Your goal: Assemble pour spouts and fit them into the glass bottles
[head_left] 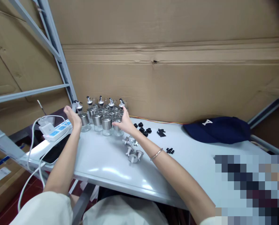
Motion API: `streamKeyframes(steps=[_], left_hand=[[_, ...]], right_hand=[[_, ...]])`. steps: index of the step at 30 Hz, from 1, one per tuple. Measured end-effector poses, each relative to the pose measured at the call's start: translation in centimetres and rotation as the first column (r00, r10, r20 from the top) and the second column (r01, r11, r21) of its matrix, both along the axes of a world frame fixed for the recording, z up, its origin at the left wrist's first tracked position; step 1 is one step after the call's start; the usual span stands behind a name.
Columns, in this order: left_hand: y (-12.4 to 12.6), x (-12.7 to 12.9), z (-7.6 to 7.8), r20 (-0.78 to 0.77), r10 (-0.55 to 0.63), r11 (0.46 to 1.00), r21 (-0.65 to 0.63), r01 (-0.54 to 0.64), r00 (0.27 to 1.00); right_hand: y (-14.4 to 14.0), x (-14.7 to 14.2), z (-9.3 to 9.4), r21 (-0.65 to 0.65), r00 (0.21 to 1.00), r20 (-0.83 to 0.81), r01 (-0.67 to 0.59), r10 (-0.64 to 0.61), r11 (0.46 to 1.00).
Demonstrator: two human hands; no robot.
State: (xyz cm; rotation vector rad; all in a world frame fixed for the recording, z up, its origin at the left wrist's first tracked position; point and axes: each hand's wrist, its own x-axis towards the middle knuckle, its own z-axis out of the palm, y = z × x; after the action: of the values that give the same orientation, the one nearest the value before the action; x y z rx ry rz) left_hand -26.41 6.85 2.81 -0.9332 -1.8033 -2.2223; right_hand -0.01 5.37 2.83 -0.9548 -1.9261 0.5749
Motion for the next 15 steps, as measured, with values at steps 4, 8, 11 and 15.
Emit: streamKeyframes(steps=[4, 8, 11, 15], left_hand=[[0.4, 1.6, -2.2, -0.007, -0.062, 0.993, -0.099, 0.061, 0.998], [0.4, 3.7, -3.7, -0.156, -0.064, 0.991, -0.128, 0.044, 0.986], [0.4, 3.9, -4.0, -0.247, -0.058, 0.989, -0.144, 0.023, 0.967], [-0.2, 3.9, -3.8, -0.449, 0.037, 0.998, -0.029, -0.056, 0.893]], right_hand=[[-1.1, -1.2, -0.2, -0.012, 0.99, 0.054, 0.134, -0.133, 0.991], [-1.8, -2.2, -0.3, 0.087, 0.95, 0.176, 0.247, -0.259, 0.965], [-1.8, -2.1, -0.2, 0.157, 0.919, 0.221, 0.297, -0.327, 0.942], [-1.5, -0.2, -0.1, 0.162, 0.937, 0.187, 0.268, -0.296, 0.95]])
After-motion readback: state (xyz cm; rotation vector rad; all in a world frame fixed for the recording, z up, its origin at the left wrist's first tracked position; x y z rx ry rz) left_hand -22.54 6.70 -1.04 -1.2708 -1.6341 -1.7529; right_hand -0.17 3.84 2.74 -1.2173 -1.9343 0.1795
